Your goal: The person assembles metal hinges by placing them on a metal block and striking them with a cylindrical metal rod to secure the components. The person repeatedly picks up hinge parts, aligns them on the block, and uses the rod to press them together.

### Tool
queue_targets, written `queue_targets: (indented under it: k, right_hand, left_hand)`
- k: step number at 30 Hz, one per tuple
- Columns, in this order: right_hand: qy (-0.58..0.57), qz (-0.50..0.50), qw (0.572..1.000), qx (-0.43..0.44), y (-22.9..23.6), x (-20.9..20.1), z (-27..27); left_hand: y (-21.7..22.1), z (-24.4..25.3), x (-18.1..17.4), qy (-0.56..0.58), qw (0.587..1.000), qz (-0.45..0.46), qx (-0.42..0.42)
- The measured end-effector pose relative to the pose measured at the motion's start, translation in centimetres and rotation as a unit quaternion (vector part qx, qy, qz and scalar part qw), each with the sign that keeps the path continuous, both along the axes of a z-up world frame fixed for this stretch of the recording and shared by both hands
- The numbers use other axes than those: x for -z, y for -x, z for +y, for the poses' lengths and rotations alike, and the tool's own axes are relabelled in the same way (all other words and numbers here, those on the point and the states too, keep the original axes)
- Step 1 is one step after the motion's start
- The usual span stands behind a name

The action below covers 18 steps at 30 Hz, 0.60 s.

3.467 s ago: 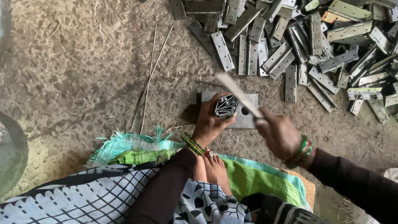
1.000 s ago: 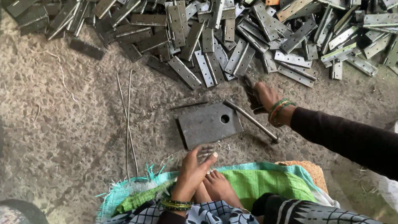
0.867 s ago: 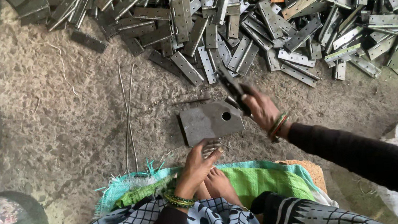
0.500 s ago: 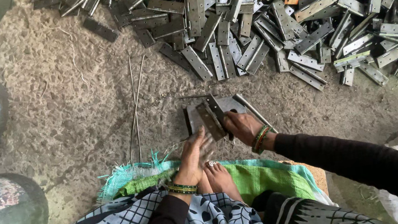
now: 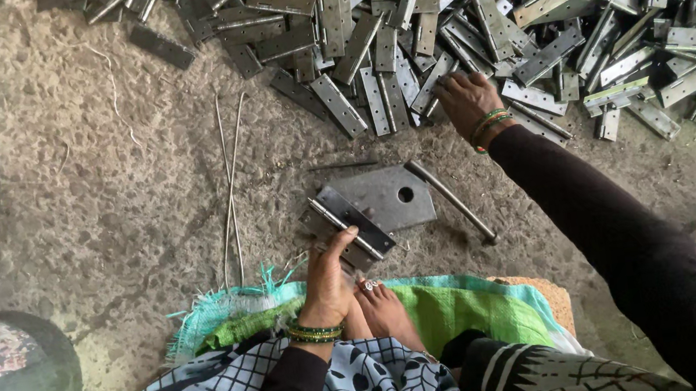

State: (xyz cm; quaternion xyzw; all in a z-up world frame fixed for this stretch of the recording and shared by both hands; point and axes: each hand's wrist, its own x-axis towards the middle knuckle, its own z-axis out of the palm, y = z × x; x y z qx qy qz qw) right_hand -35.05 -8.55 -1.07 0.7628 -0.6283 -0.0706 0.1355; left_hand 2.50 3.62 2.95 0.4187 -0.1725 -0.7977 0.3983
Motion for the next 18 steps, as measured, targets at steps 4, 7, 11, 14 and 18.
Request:
queue_targets:
  k: [4, 7, 11, 14, 18]
  right_hand:
    - [-0.056, -0.055, 0.997, -0.024, 1.0, 1.3, -0.7]
    - [-0.049, -0.064, 0.995, -0.067, 0.6, 0.9, -0.8]
    - [-0.082, -0.208, 0.974, 0.028, -3.2, -0.8, -0.1]
    - [-0.031, -0.378, 0.924, -0.042, -7.2, -3.1, 2.0]
    - [-0.175, -0.536, 0.821, -0.093, -10.5, -5.2, 4.1]
  left_hand:
    - [0.5, -0.3, -2.2, -0.042, 0.999, 0.004, 0.006]
    - [1.0, -0.5, -2.7, -0.048, 0.996, 0.059, 0.035]
    - [1.3, -0.5, -1.9, -0.045, 0.995, 0.072, 0.044]
    - [1.4, 0.2, -1.3, -0.026, 0.997, 0.059, 0.044]
    - [1.5, 1.2, -0.4, -0.009, 0.993, 0.115, 0.032]
